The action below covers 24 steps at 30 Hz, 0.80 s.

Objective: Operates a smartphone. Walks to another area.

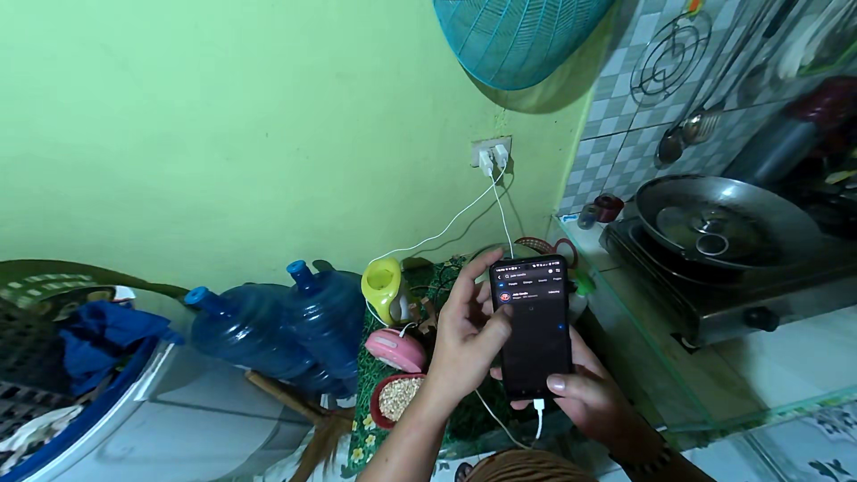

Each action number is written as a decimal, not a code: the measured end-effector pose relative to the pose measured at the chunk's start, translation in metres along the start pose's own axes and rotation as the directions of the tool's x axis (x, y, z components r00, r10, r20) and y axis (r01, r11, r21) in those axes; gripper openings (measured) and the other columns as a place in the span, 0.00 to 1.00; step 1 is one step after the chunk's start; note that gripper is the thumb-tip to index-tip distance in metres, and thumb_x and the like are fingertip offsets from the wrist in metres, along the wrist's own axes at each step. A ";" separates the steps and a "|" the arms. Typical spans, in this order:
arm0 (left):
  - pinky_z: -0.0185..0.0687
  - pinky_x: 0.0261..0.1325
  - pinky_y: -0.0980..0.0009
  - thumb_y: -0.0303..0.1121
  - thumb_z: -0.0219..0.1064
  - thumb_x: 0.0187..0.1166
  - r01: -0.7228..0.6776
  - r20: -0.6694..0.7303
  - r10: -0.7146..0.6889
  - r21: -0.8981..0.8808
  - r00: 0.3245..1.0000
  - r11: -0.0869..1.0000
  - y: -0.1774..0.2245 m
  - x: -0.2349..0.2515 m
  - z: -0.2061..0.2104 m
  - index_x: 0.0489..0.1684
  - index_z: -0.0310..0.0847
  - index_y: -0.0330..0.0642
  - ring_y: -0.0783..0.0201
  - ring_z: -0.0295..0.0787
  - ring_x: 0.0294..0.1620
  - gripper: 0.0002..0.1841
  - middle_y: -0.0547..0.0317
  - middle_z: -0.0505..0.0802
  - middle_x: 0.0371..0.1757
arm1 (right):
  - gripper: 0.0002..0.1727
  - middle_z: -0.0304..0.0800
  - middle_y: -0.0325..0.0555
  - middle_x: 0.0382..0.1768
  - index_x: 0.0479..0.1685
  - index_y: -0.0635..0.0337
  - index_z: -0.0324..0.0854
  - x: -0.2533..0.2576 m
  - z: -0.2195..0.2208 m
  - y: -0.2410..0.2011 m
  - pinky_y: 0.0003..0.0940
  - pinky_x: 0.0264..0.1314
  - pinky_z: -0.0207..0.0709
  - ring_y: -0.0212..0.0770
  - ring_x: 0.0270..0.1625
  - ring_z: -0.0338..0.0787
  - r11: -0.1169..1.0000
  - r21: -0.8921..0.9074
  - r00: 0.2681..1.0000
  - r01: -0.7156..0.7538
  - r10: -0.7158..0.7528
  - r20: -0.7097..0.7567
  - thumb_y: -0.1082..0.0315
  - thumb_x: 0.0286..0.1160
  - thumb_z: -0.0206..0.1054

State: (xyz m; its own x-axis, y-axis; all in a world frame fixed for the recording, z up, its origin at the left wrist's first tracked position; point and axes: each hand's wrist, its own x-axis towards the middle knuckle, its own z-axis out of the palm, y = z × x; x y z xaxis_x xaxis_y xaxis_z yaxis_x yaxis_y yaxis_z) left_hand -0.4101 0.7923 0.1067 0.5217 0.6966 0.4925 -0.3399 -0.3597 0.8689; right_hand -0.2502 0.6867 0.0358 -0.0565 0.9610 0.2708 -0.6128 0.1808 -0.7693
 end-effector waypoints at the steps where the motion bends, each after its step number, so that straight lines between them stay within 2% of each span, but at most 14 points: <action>1: 0.92 0.57 0.64 0.20 0.59 0.79 0.006 -0.011 -0.006 -0.002 1.000 1.000 0.001 0.000 0.001 0.86 0.60 0.38 0.58 0.93 0.54 0.31 0.44 0.90 0.63 | 0.39 0.83 0.60 0.70 0.86 0.50 0.54 0.000 0.000 0.000 0.58 0.47 0.93 0.66 0.65 0.89 1.000 -0.005 1.000 0.003 -0.003 0.007 0.76 0.70 0.63; 5: 0.93 0.53 0.63 0.19 0.60 0.79 0.025 -0.055 -0.025 -0.007 0.998 1.000 0.002 0.001 0.004 0.81 0.62 0.36 0.57 0.95 0.50 0.28 0.44 0.92 0.57 | 0.41 0.82 0.59 0.72 0.88 0.49 0.52 -0.001 -0.003 0.002 0.58 0.49 0.93 0.64 0.67 0.89 1.000 -0.026 1.000 0.009 -0.008 0.029 0.76 0.72 0.62; 20: 0.94 0.49 0.67 0.17 0.66 0.76 0.006 -0.126 -0.003 0.026 0.992 1.000 0.003 0.002 0.011 0.75 0.65 0.35 0.60 0.96 0.45 0.27 0.46 0.94 0.51 | 0.39 0.83 0.57 0.71 0.87 0.50 0.55 -0.002 -0.003 0.003 0.57 0.50 0.93 0.62 0.68 0.89 1.000 -0.021 0.999 0.009 -0.008 0.038 0.76 0.72 0.63; 24: 0.94 0.50 0.67 0.20 0.62 0.80 0.006 -0.101 -0.004 0.016 0.995 1.000 0.002 0.001 0.008 0.77 0.64 0.35 0.61 0.95 0.46 0.25 0.47 0.94 0.53 | 0.38 0.83 0.57 0.71 0.86 0.50 0.56 -0.002 -0.002 0.004 0.56 0.50 0.93 0.63 0.68 0.89 1.000 -0.018 0.999 0.015 -0.014 0.038 0.76 0.73 0.63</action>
State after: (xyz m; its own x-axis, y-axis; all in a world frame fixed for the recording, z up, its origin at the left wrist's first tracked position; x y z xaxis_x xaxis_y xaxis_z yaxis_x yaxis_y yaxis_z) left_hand -0.4038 0.7877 0.1091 0.4417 0.7570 0.4815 -0.3239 -0.3659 0.8725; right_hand -0.2508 0.6861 0.0308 -0.0778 0.9496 0.3037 -0.5989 0.1990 -0.7757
